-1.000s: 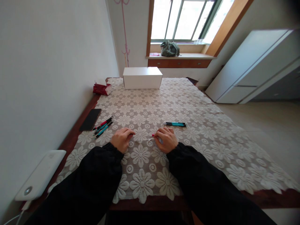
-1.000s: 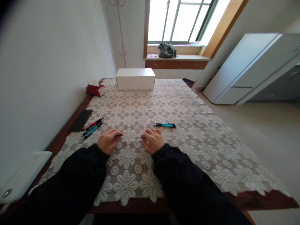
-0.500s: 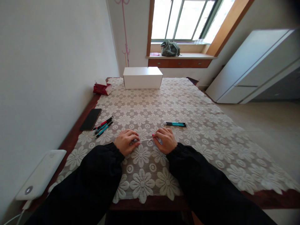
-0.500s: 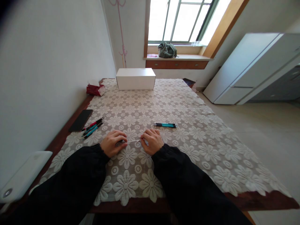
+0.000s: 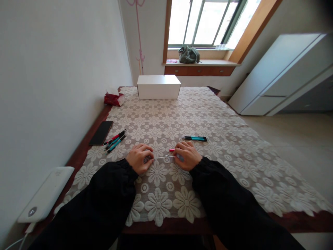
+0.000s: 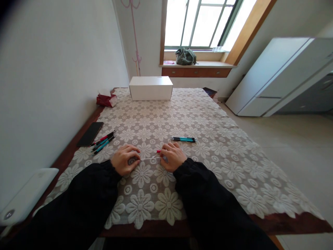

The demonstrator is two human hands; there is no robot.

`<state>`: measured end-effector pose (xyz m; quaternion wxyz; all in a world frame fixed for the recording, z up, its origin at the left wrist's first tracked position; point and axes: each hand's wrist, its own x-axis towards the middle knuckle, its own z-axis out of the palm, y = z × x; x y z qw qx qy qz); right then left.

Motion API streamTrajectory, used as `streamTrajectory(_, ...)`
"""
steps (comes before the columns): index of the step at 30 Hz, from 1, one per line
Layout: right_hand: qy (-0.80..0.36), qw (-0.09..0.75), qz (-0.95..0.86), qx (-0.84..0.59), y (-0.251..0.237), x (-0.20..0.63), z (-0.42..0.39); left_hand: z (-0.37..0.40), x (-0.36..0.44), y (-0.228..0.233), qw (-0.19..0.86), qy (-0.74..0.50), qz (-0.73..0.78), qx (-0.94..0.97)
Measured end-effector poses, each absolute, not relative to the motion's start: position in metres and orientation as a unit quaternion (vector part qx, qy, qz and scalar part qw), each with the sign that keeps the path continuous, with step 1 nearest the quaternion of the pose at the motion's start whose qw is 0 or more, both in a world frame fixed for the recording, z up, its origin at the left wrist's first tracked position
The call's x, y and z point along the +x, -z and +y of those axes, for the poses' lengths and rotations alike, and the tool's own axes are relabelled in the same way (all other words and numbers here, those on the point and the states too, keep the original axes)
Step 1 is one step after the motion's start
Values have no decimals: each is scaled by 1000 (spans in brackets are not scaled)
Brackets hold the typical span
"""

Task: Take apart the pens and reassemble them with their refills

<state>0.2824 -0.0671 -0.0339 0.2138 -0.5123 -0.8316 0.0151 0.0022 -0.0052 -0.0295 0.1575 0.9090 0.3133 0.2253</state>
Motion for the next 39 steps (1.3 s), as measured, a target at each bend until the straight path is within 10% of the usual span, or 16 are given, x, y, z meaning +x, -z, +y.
streamTrajectory(39, 21, 232, -804, -548, 39, 289, -61, 3, -1, 38, 164, -213, 367, 891)
